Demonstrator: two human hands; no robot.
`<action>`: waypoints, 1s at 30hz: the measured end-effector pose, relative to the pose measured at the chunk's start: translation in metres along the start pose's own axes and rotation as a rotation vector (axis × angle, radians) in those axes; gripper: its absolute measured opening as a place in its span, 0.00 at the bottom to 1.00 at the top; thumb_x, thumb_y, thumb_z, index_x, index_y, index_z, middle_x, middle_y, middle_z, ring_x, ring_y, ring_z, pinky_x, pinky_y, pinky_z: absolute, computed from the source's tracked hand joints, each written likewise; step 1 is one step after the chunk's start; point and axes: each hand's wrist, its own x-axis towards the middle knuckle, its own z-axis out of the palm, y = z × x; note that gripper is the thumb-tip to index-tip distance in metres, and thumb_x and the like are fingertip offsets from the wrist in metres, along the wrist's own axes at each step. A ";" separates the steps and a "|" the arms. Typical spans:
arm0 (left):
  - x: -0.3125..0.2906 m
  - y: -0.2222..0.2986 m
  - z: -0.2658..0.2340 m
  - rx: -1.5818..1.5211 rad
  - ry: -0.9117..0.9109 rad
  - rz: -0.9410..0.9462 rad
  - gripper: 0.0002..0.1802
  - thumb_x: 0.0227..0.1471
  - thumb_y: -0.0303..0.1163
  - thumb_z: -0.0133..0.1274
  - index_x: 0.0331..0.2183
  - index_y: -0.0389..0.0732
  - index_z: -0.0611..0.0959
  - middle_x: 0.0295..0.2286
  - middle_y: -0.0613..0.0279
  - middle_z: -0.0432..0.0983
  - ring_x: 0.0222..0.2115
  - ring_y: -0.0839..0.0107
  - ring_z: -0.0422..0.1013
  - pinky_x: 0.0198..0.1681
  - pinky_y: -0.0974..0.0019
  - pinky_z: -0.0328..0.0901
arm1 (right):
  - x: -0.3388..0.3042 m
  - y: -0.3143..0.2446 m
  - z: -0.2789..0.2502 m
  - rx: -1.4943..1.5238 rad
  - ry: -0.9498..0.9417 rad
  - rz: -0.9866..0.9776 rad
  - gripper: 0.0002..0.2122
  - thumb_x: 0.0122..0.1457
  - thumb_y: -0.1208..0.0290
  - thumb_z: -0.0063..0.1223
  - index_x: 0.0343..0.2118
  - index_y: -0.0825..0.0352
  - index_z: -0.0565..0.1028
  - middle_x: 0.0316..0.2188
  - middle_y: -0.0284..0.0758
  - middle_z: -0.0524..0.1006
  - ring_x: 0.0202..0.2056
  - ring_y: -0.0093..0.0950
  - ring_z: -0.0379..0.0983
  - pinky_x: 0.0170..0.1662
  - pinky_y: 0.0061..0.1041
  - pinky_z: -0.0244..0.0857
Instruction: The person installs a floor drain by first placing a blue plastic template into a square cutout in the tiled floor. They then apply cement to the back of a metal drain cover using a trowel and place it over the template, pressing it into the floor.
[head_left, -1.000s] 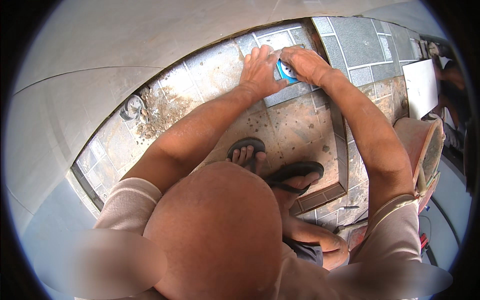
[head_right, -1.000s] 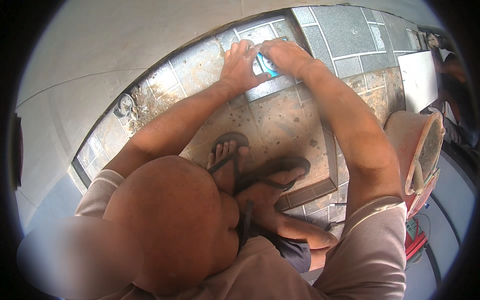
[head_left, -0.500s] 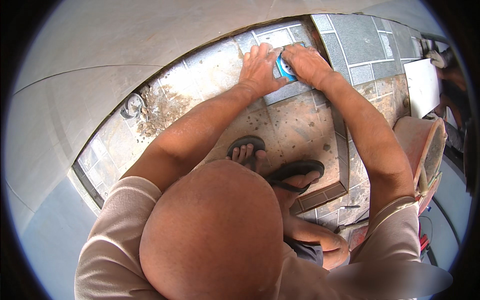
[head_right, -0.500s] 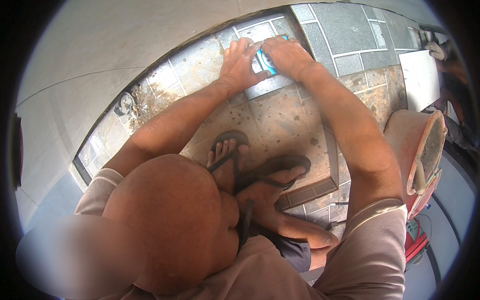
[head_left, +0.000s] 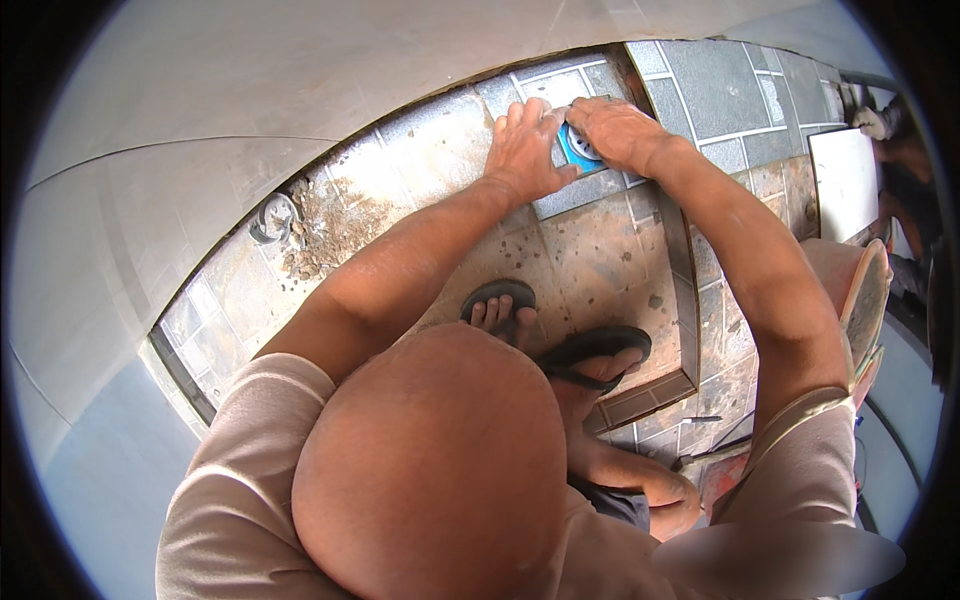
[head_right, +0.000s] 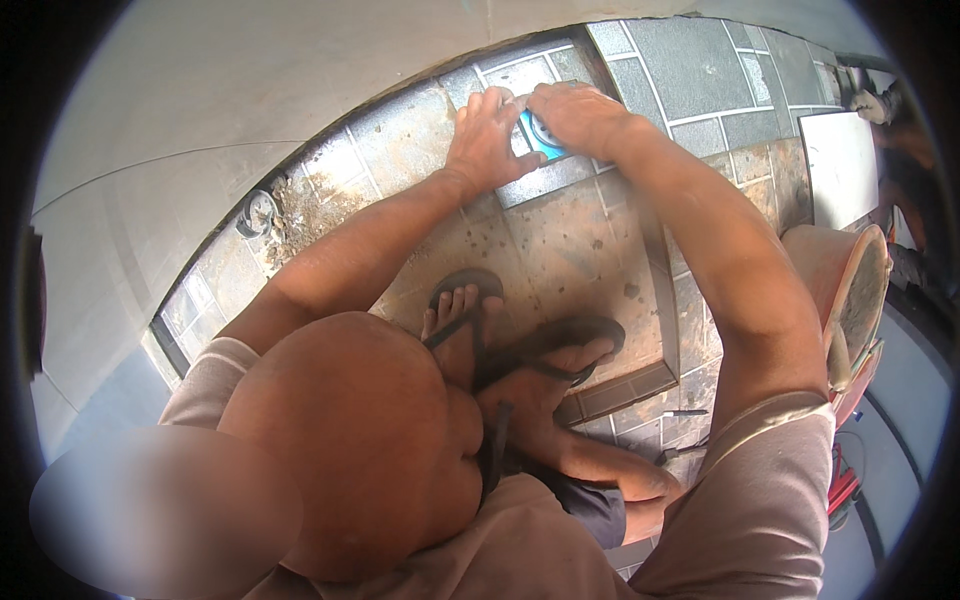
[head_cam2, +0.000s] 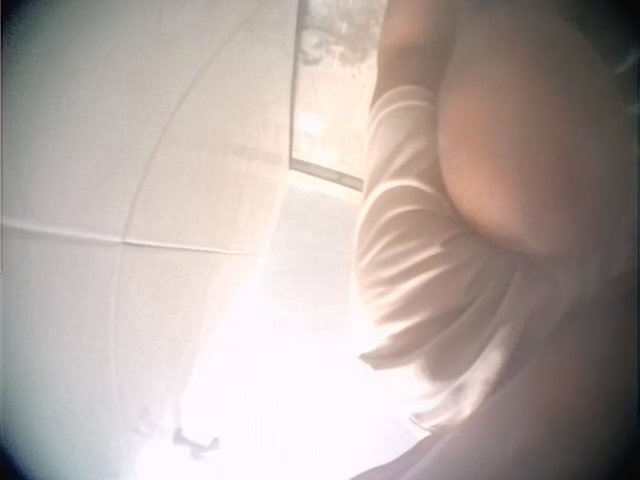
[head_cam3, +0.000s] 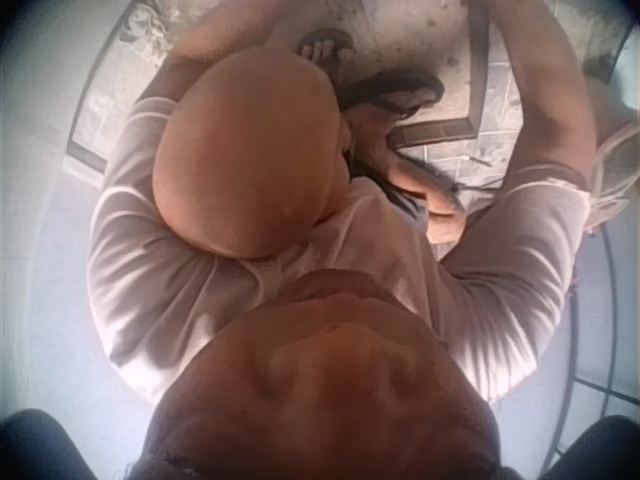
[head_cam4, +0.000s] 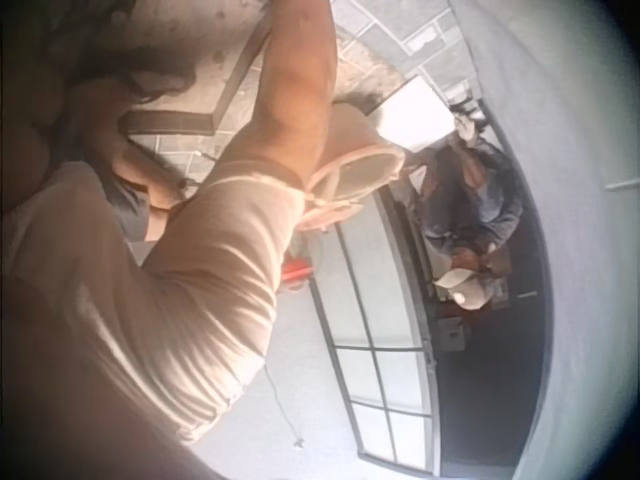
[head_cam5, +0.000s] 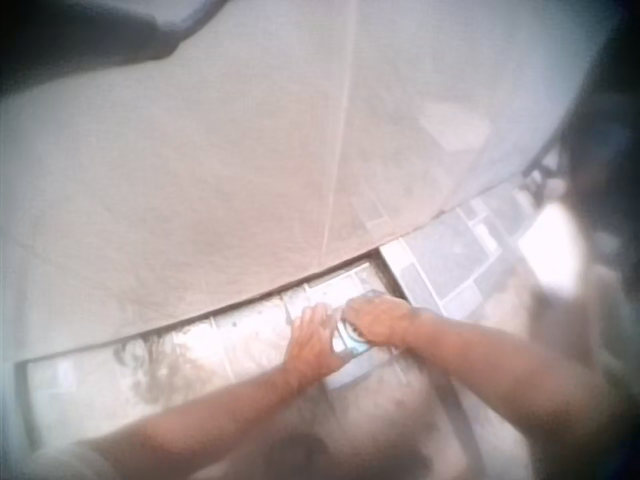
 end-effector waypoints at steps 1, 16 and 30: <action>0.000 0.001 0.000 -0.007 -0.014 -0.003 0.48 0.42 0.51 0.74 0.62 0.41 0.78 0.52 0.54 0.68 0.53 0.54 0.63 0.58 0.52 0.59 | -0.004 0.001 -0.001 0.033 0.039 -0.002 0.12 0.64 0.78 0.53 0.50 0.69 0.73 0.51 0.45 0.76 0.56 0.46 0.74 0.60 0.42 0.69; -0.038 0.019 0.004 -0.337 -0.036 0.172 0.29 0.42 0.16 0.52 0.49 0.39 0.86 0.45 0.58 0.76 0.51 0.55 0.67 0.54 0.49 0.58 | -0.083 -0.082 0.074 0.590 0.599 0.562 0.17 0.65 0.74 0.61 0.55 0.66 0.71 0.48 0.44 0.69 0.51 0.51 0.72 0.56 0.45 0.68; 0.042 0.030 -0.011 0.230 -0.236 0.228 0.23 0.57 0.28 0.60 0.55 0.43 0.85 0.52 0.51 0.73 0.57 0.57 0.69 0.57 0.52 0.65 | -0.175 -0.118 0.055 0.773 0.423 0.751 0.06 0.61 0.76 0.64 0.36 0.72 0.78 0.35 0.54 0.81 0.40 0.57 0.77 0.44 0.48 0.70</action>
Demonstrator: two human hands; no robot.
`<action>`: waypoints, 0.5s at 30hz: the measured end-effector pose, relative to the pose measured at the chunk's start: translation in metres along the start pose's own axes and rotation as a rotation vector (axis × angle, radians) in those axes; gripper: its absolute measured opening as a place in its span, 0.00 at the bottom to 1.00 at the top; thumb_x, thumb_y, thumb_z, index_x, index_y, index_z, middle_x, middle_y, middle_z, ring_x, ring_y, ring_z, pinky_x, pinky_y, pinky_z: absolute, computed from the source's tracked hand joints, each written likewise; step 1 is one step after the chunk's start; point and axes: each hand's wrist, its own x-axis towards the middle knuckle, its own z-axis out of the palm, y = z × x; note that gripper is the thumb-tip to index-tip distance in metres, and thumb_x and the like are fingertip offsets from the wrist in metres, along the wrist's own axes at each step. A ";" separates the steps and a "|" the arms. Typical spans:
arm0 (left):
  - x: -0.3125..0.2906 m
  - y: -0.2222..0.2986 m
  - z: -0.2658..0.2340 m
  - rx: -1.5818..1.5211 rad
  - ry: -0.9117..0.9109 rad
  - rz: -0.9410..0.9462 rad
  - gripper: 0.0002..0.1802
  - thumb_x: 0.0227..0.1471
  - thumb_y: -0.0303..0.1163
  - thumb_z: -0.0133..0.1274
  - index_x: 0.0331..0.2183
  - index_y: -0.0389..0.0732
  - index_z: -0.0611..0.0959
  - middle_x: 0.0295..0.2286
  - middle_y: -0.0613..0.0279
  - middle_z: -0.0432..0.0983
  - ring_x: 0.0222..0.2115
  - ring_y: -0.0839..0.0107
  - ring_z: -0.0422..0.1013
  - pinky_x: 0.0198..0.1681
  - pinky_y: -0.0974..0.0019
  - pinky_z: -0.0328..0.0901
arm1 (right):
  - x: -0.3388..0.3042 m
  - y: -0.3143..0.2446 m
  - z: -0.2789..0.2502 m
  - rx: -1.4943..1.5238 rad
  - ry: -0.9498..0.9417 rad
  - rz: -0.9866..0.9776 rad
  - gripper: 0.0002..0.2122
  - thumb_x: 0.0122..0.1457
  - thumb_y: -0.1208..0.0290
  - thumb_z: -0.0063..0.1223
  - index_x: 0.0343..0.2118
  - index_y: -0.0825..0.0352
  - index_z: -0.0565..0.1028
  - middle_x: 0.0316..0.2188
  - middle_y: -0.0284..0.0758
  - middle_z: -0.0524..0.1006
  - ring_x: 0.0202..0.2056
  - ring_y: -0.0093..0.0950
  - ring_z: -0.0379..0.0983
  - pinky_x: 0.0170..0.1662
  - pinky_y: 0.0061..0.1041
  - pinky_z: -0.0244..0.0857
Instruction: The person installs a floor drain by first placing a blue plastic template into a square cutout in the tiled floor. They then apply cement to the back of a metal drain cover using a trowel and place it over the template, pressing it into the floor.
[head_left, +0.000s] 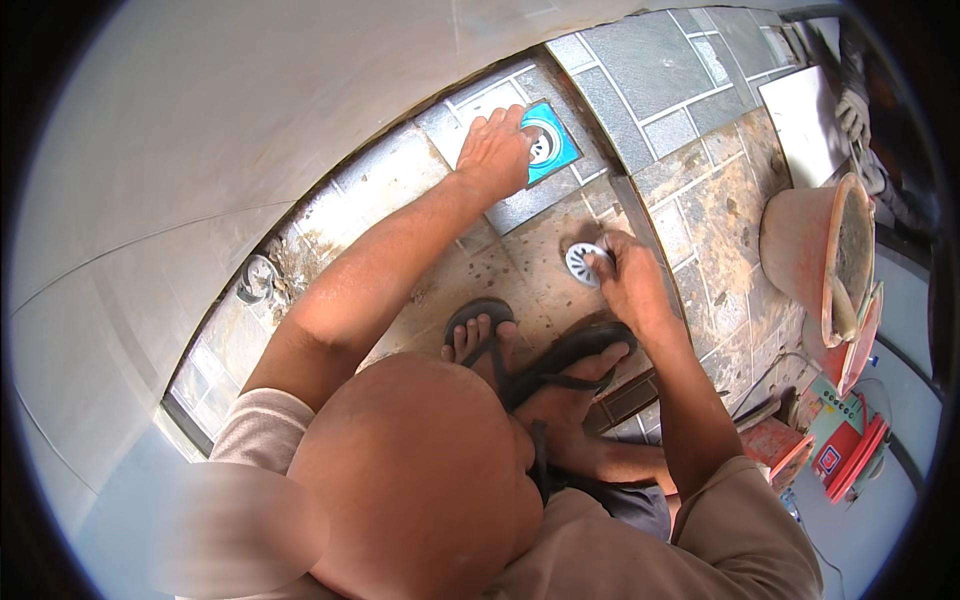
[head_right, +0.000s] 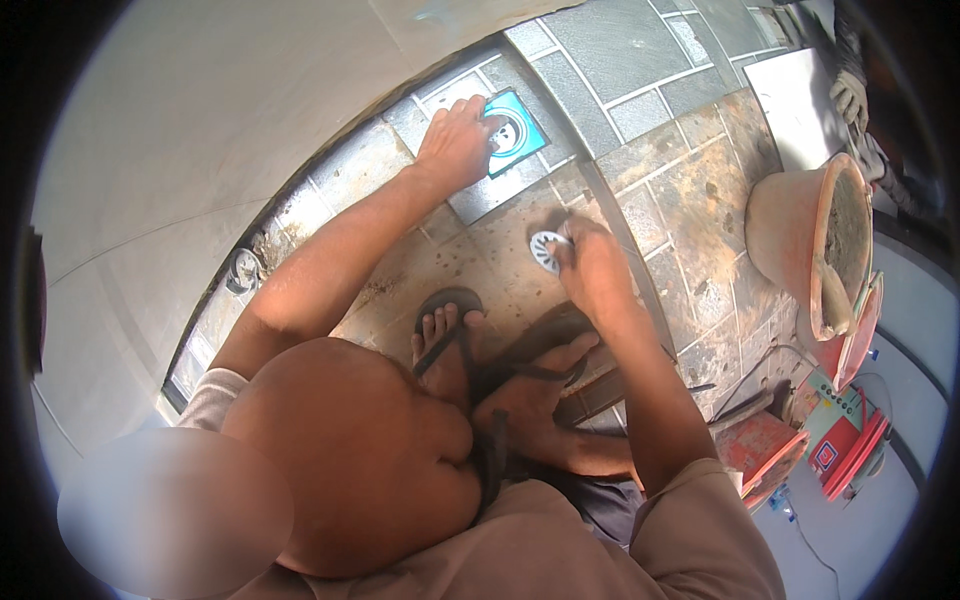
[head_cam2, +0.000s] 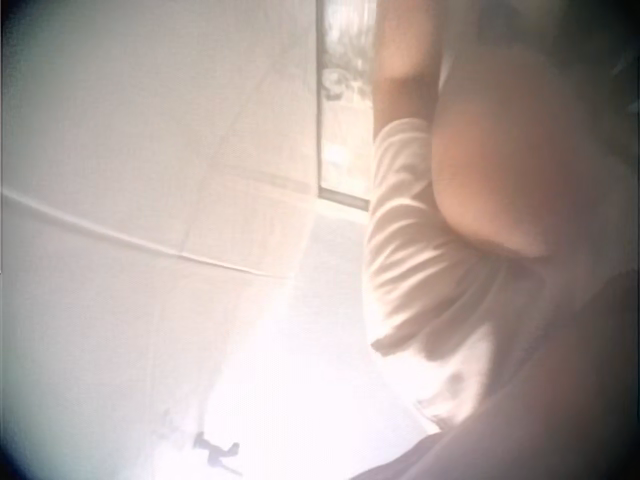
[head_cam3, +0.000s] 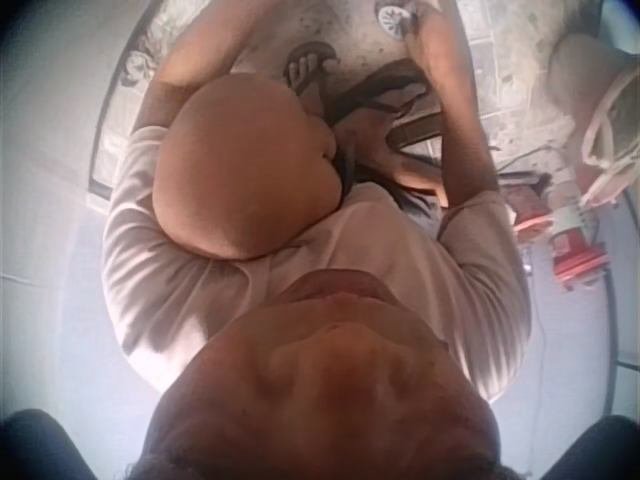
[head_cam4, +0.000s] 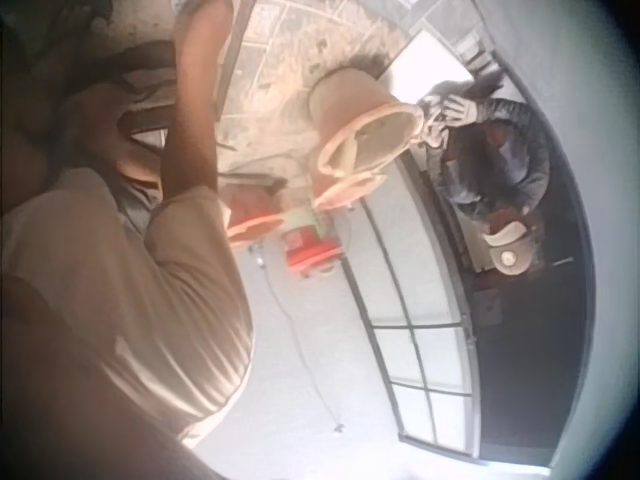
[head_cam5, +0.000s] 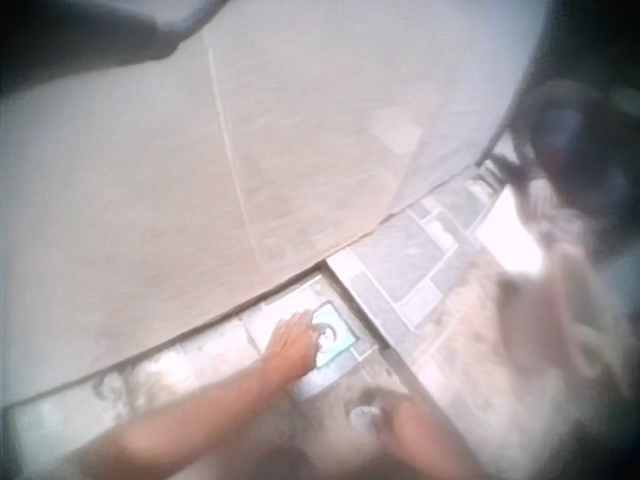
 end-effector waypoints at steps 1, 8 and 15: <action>0.003 0.003 -0.004 -0.001 -0.042 -0.024 0.22 0.56 0.27 0.60 0.54 0.43 0.86 0.53 0.51 0.73 0.57 0.57 0.69 0.57 0.52 0.64 | -0.006 0.003 0.000 0.015 -0.008 0.022 0.06 0.61 0.76 0.64 0.36 0.72 0.78 0.34 0.54 0.81 0.40 0.57 0.77 0.43 0.48 0.70; 0.020 0.004 -0.006 -0.265 0.019 -0.203 0.13 0.53 0.23 0.64 0.43 0.40 0.85 0.45 0.51 0.78 0.50 0.58 0.75 0.51 0.55 0.70 | -0.028 0.034 0.023 0.459 0.071 0.243 0.08 0.65 0.72 0.64 0.39 0.73 0.80 0.32 0.39 0.84 0.35 0.37 0.81 0.43 0.35 0.73; -0.051 0.070 -0.011 -1.256 -0.310 -0.434 0.05 0.55 0.17 0.60 0.34 0.37 0.86 0.29 0.55 0.84 0.33 0.68 0.80 0.40 0.62 0.76 | -0.012 0.011 0.027 0.988 0.363 0.065 0.05 0.68 0.74 0.61 0.41 0.71 0.81 0.38 0.33 0.84 0.38 0.21 0.78 0.44 0.23 0.72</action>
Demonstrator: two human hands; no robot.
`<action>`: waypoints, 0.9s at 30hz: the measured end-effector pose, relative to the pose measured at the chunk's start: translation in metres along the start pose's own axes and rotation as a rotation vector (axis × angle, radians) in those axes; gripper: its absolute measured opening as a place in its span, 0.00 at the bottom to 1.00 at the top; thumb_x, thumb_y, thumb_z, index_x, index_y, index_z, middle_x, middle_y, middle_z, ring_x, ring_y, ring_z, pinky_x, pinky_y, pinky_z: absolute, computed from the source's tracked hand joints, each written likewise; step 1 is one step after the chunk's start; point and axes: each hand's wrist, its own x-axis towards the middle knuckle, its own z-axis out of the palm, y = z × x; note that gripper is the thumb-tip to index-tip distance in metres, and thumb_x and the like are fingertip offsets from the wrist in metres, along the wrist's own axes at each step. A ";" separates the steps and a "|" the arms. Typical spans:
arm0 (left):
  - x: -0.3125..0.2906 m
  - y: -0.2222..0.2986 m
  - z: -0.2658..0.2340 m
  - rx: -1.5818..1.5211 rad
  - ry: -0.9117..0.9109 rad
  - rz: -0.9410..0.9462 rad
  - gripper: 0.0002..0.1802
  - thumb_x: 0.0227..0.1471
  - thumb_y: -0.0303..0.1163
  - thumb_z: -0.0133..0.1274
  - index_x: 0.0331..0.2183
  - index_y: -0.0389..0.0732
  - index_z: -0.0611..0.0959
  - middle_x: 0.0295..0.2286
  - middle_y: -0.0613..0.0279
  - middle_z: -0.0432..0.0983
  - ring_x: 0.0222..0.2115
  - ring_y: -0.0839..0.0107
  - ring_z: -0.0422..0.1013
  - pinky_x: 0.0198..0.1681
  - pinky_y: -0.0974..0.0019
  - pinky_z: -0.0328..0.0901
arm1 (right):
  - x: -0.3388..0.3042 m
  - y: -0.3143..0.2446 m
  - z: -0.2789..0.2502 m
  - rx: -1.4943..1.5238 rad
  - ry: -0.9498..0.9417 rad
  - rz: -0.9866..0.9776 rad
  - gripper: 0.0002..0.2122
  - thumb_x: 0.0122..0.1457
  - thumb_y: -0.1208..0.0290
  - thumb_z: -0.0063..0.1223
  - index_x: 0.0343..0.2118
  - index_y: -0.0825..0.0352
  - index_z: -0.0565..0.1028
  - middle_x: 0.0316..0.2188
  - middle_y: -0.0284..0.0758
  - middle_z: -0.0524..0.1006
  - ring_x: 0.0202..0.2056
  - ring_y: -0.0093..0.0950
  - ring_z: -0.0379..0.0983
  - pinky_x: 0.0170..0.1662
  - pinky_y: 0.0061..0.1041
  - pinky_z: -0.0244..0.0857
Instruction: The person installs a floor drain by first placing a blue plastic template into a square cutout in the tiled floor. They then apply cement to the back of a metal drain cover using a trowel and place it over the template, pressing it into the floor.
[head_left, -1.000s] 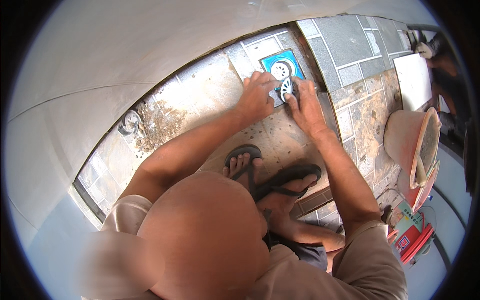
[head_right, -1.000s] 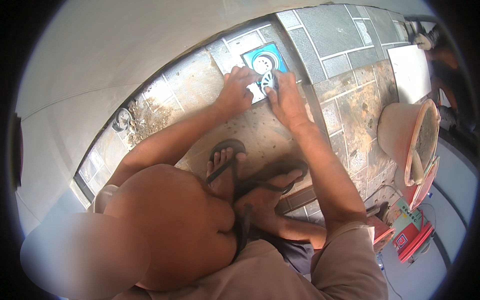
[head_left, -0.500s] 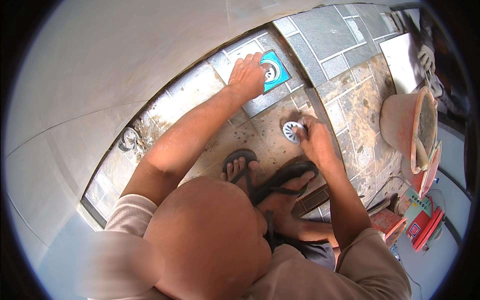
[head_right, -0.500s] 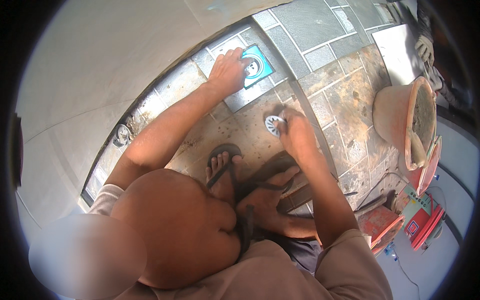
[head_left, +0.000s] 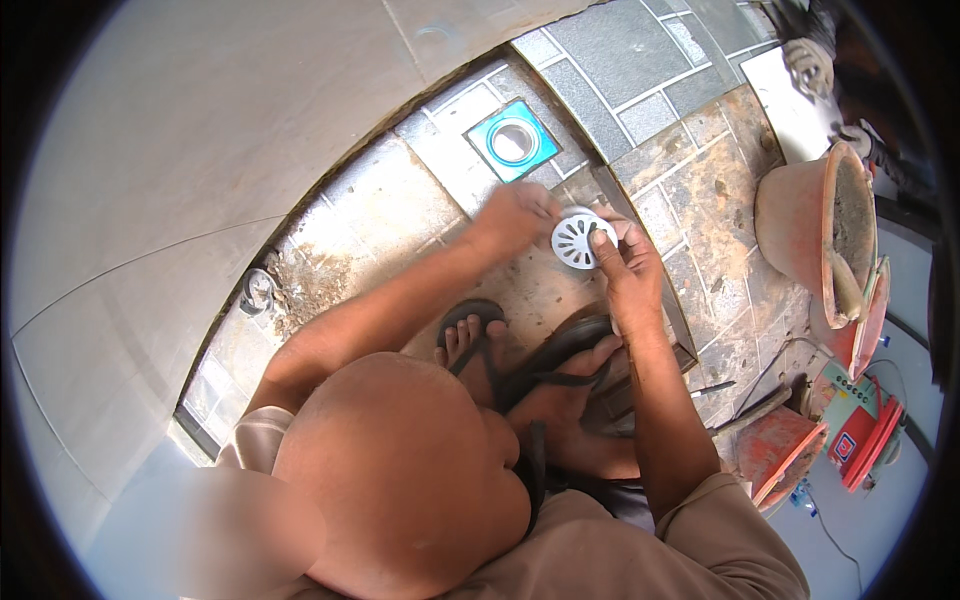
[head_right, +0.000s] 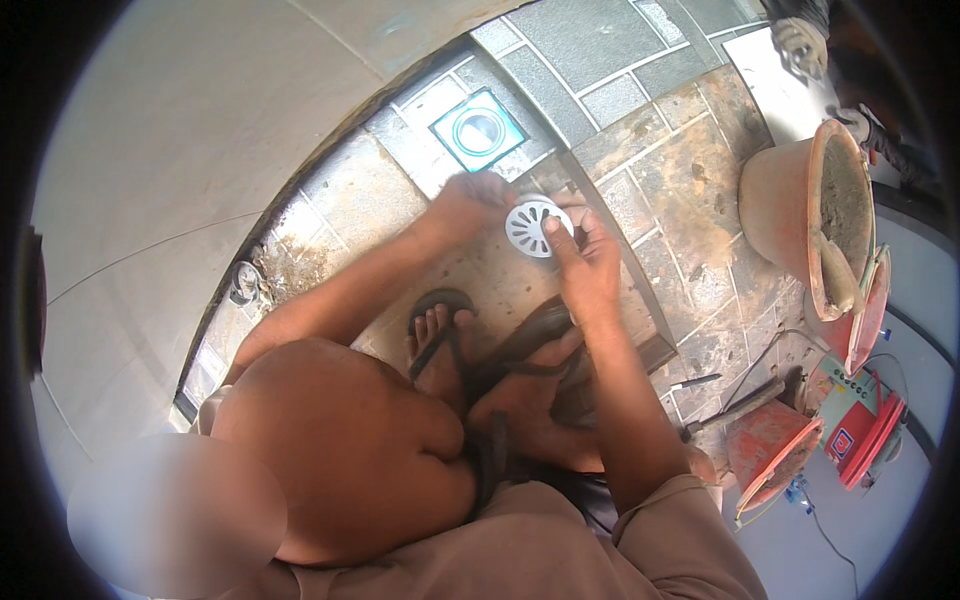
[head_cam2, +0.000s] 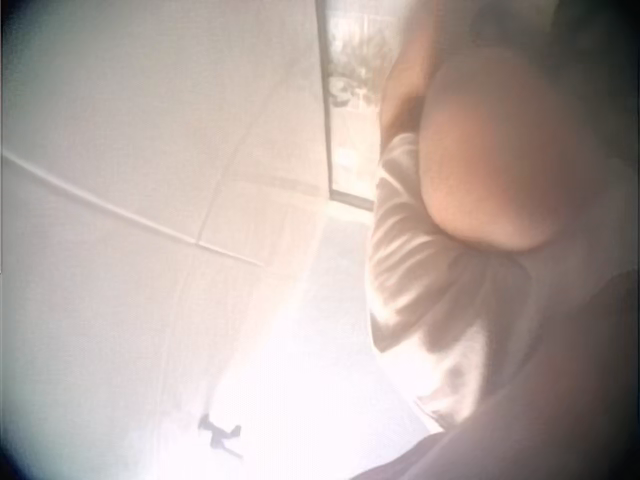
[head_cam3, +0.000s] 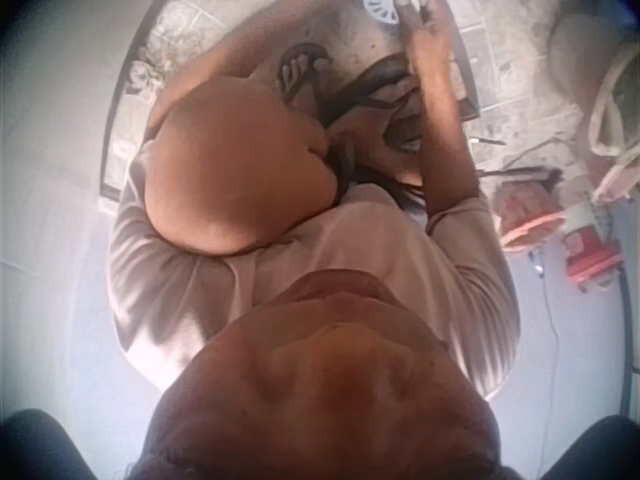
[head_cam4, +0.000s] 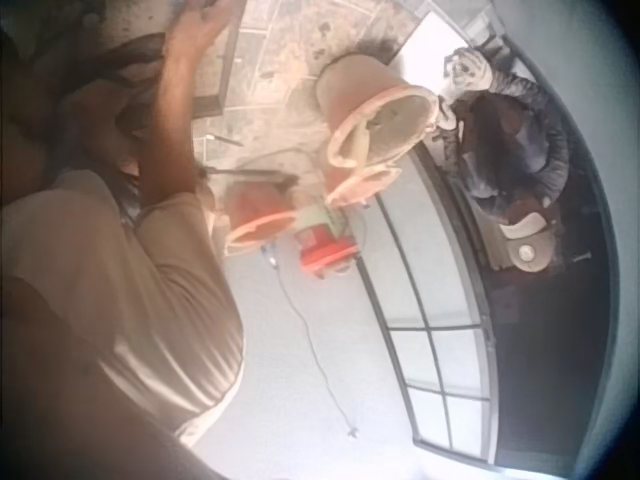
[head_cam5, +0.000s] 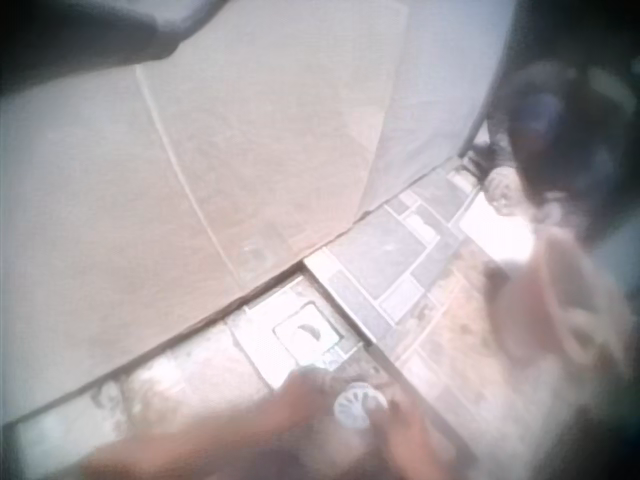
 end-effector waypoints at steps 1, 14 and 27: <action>-0.005 -0.004 0.013 -0.156 -0.058 -0.045 0.05 0.56 0.17 0.59 0.33 0.37 0.87 0.29 0.55 0.84 0.33 0.68 0.81 0.40 0.62 0.76 | -0.001 0.001 -0.009 -0.044 -0.018 0.030 0.06 0.69 0.73 0.61 0.43 0.70 0.80 0.38 0.33 0.84 0.37 0.20 0.78 0.44 0.22 0.72; 0.037 -0.029 -0.093 0.887 0.474 0.476 0.15 0.61 0.28 0.59 0.49 0.40 0.87 0.44 0.47 0.79 0.50 0.50 0.75 0.58 0.52 0.71 | 0.033 -0.040 -0.111 -1.410 0.708 -0.478 0.18 0.68 0.69 0.61 0.58 0.71 0.78 0.52 0.51 0.76 0.48 0.36 0.76 0.53 0.38 0.72; 0.042 -0.028 -0.091 0.984 0.414 0.472 0.20 0.59 0.30 0.61 0.53 0.43 0.85 0.46 0.51 0.76 0.52 0.53 0.73 0.58 0.51 0.70 | 0.093 0.023 0.073 -1.141 -0.193 -0.373 0.18 0.67 0.77 0.52 0.58 0.58 0.81 0.44 0.50 0.82 0.46 0.49 0.80 0.52 0.45 0.73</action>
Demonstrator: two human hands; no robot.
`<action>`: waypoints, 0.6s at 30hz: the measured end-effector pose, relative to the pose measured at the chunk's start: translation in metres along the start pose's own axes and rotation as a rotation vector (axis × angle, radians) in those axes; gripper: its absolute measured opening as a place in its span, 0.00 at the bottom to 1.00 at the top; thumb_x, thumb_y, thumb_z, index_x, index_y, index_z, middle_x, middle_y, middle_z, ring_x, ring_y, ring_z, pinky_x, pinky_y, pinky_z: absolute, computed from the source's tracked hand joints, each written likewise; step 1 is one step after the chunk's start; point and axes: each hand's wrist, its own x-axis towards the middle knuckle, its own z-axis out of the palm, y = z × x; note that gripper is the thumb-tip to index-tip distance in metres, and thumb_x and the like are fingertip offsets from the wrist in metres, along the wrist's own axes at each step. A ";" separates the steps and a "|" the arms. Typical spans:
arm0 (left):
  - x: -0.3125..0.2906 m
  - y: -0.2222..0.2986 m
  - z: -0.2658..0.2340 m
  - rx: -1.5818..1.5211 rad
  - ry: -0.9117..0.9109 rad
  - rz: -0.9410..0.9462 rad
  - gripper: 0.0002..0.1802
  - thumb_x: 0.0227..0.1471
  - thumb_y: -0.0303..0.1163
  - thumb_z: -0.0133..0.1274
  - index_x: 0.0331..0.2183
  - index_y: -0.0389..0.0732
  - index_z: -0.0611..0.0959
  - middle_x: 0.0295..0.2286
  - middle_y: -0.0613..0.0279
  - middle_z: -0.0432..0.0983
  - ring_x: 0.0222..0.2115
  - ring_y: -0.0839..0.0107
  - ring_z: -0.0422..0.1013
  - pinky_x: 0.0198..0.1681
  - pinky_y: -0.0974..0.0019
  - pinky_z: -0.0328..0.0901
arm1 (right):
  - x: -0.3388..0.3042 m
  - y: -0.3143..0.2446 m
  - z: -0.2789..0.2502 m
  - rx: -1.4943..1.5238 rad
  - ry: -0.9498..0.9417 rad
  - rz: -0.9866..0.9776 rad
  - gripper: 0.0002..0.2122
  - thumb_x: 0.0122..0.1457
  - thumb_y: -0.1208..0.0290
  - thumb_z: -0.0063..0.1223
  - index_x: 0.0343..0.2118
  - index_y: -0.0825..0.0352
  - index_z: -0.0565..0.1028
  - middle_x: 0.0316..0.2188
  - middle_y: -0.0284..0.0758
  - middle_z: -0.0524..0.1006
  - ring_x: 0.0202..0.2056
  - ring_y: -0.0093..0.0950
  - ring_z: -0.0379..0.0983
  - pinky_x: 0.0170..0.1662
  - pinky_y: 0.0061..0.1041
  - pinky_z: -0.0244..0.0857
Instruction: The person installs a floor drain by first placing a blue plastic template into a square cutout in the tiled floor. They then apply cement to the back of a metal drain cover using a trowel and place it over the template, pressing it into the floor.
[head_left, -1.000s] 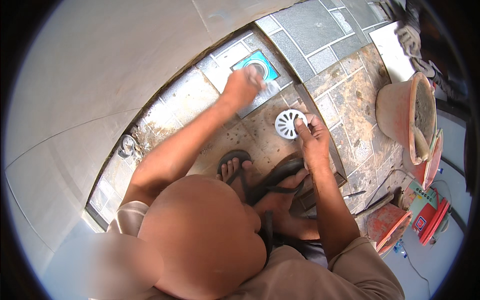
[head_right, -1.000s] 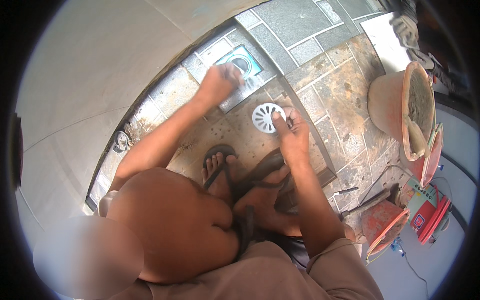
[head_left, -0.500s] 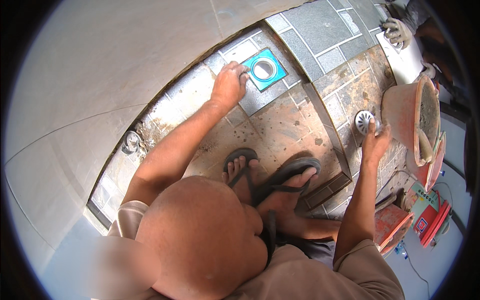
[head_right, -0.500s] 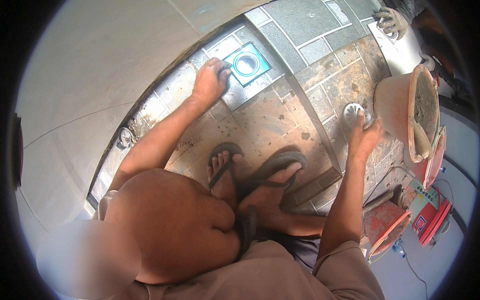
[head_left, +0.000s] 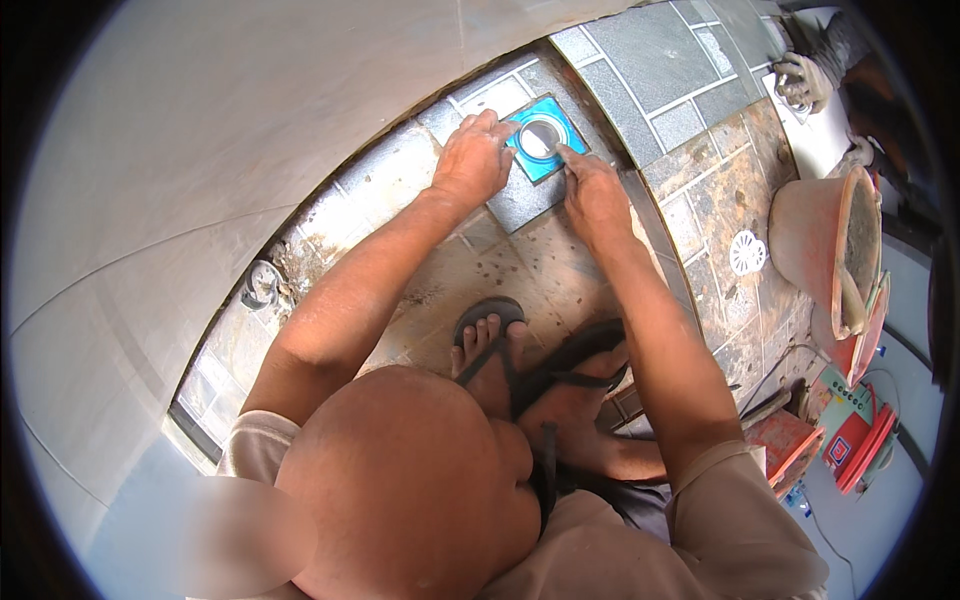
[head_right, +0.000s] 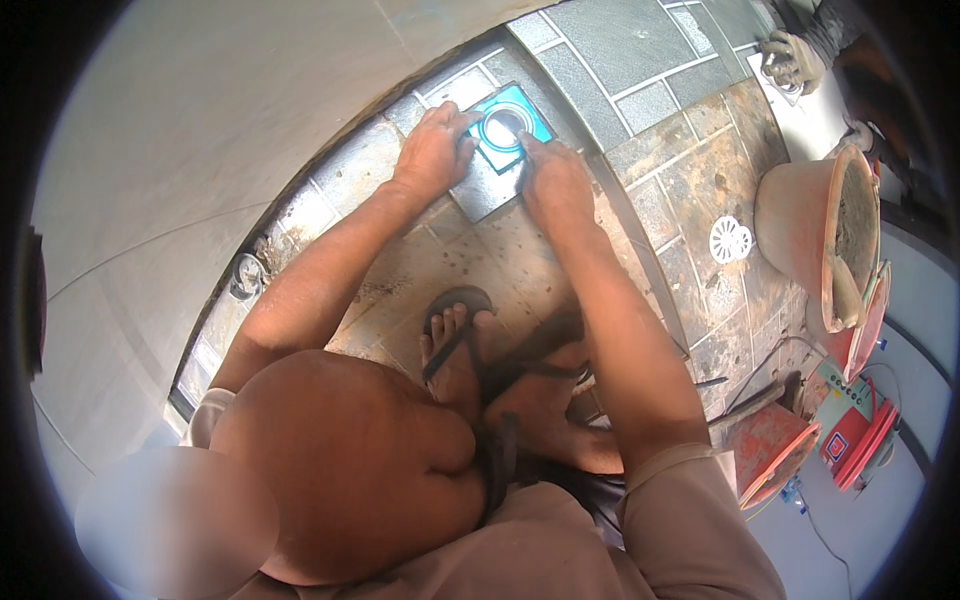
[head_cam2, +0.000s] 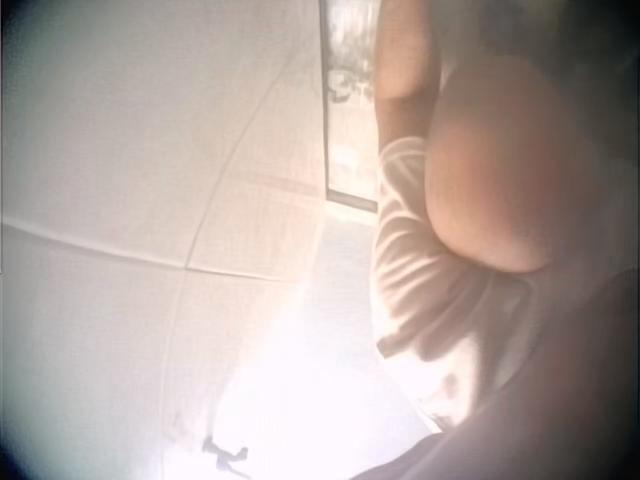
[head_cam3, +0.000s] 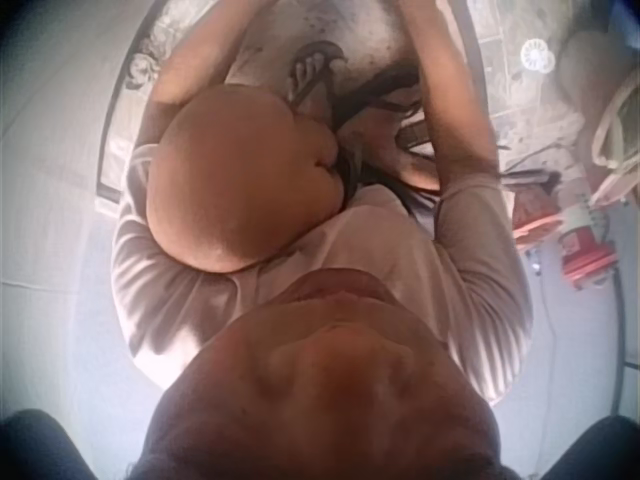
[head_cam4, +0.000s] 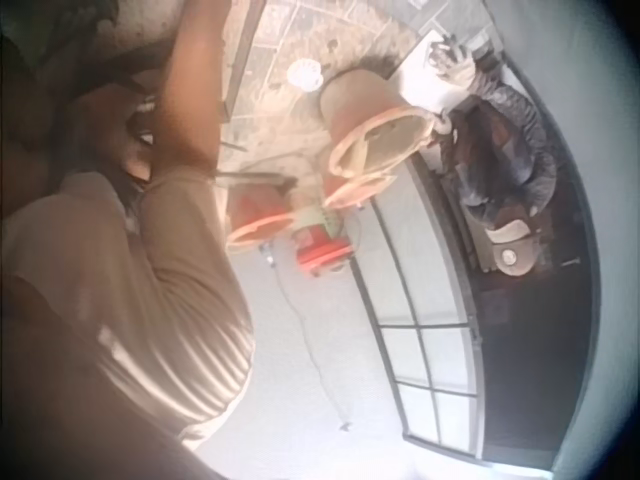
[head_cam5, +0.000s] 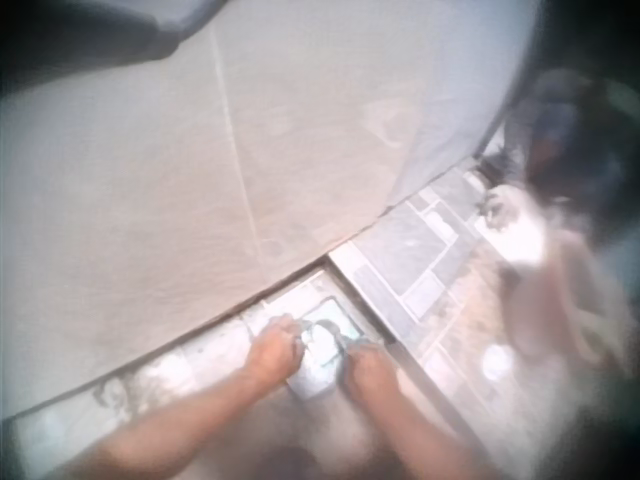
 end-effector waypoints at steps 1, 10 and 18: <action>-0.001 -0.001 0.000 -0.007 -0.001 0.004 0.20 0.58 0.30 0.61 0.53 0.42 0.85 0.46 0.51 0.76 0.51 0.53 0.73 0.57 0.51 0.70 | 0.005 -0.003 0.001 -0.016 -0.069 0.017 0.20 0.67 0.78 0.51 0.60 0.56 0.80 0.45 0.51 0.82 0.46 0.50 0.80 0.53 0.47 0.73; 0.000 -0.001 0.002 -0.022 0.025 0.002 0.21 0.58 0.29 0.61 0.53 0.40 0.85 0.46 0.50 0.76 0.50 0.52 0.73 0.57 0.51 0.69 | 0.042 -0.022 -0.018 -0.311 -0.403 0.021 0.17 0.68 0.73 0.51 0.56 0.55 0.82 0.47 0.47 0.84 0.50 0.47 0.82 0.55 0.47 0.75; 0.001 0.000 0.001 -0.014 -0.004 -0.020 0.20 0.58 0.29 0.61 0.53 0.39 0.85 0.47 0.50 0.76 0.51 0.52 0.72 0.58 0.51 0.69 | 0.056 -0.027 -0.018 -0.377 -0.509 0.019 0.14 0.68 0.70 0.54 0.53 0.60 0.84 0.50 0.46 0.84 0.52 0.44 0.82 0.56 0.44 0.75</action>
